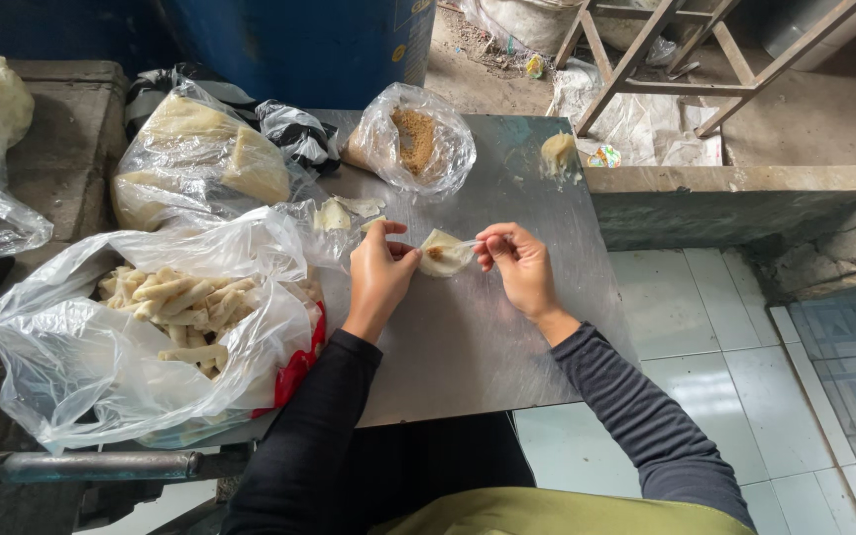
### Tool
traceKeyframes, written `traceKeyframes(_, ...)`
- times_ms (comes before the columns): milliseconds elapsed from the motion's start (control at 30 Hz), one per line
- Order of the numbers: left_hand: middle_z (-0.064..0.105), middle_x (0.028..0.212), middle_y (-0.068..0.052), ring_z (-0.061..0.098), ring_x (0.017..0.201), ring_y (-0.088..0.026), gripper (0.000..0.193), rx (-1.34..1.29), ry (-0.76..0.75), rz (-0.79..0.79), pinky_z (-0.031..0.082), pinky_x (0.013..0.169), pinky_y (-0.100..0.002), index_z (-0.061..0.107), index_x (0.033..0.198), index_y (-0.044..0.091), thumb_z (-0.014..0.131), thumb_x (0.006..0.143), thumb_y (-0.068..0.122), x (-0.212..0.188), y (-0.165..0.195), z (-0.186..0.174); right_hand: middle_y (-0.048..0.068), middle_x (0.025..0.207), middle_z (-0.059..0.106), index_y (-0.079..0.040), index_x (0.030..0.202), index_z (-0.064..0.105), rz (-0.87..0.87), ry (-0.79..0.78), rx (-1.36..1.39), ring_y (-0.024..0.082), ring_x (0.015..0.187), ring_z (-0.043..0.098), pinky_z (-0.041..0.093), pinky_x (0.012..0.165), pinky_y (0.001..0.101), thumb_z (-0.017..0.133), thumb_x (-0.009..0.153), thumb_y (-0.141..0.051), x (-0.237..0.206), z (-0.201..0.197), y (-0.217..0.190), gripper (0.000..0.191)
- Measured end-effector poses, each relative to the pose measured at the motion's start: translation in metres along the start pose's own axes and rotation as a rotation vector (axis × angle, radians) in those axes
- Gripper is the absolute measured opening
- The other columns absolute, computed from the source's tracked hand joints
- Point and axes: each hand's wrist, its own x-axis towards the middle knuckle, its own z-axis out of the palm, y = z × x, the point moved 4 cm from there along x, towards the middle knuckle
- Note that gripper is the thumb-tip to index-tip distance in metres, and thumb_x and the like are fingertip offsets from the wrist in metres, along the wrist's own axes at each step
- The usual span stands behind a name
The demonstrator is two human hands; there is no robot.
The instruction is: The person takes pieces of pale dough from a plastic bag, dips or coats them in a brown powder from a plastic-lined container, folds and shapes the dough pieces by hand, and arranges the finished pieces in rows on a metal tray. They occasionally reposition pieces on the tray and reach back into the bag for more dough.
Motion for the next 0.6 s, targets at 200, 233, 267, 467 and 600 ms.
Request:
traceKeyframes(200, 0.078, 0.084, -0.01, 0.074, 0.072, -0.017, 0.039, 0.029, 0.004, 0.017, 0.057, 0.068, -0.031, 0.062, 0.118, 0.001, 0.073, 0.081, 0.01, -0.001, 0.0, 0.001, 0.004, 0.099, 0.072, -0.002, 0.111, 0.07, -0.161, -0.125, -0.22, 0.009, 0.087, 0.067, 0.059, 0.08, 0.026, 0.06, 0.104, 0.0, -0.021, 0.003, -0.031, 0.013)
traceKeyframes(233, 0.078, 0.084, -0.01, 0.074, 0.072, -0.018, 0.039, 0.03, 0.005, 0.021, 0.057, 0.068, -0.031, 0.062, 0.118, 0.001, 0.073, 0.082, 0.011, -0.001, 0.0, 0.001, 0.004, 0.1, 0.071, -0.002, 0.111, 0.07, -0.202, -0.131, -0.258, 0.009, 0.087, 0.067, 0.059, 0.081, 0.026, 0.059, 0.103, 0.002, -0.024, 0.003, -0.036, 0.014)
traceKeyframes(267, 0.077, 0.084, -0.011, 0.074, 0.072, -0.018, 0.038, 0.042, 0.011, 0.028, 0.057, 0.068, -0.032, 0.062, 0.117, 0.001, 0.073, 0.083, 0.012, -0.001, 0.001, 0.001, 0.004, 0.1, 0.071, -0.002, 0.111, 0.071, -0.243, -0.137, -0.296, 0.009, 0.088, 0.068, 0.059, 0.082, 0.0259, 0.059, 0.102, 0.004, -0.026, 0.002, -0.041, 0.015)
traceKeyframes(467, 0.077, 0.082, -0.013, 0.074, 0.069, -0.02, 0.026, 0.03, 0.021, 0.008, 0.056, 0.067, -0.033, 0.065, 0.115, 0.002, 0.065, 0.091, 0.013, -0.003, 0.001, 0.005, 0.005, 0.102, 0.071, -0.001, 0.113, 0.07, -0.256, -0.089, -0.293, 0.008, 0.087, 0.066, 0.058, 0.081, 0.0247, 0.061, 0.101, 0.009, -0.03, -0.005, -0.05, 0.018)
traceKeyframes(600, 0.078, 0.083, -0.011, 0.075, 0.068, -0.018, 0.023, -0.019, 0.017, -0.003, 0.057, 0.066, -0.032, 0.064, 0.114, 0.002, 0.057, 0.093, 0.008, -0.002, 0.001, 0.008, 0.005, 0.1, 0.073, -0.001, 0.112, 0.071, -0.241, -0.116, -0.291, 0.008, 0.086, 0.067, 0.059, 0.08, 0.0246, 0.061, 0.101, 0.008, -0.027, 0.004, -0.048, 0.017)
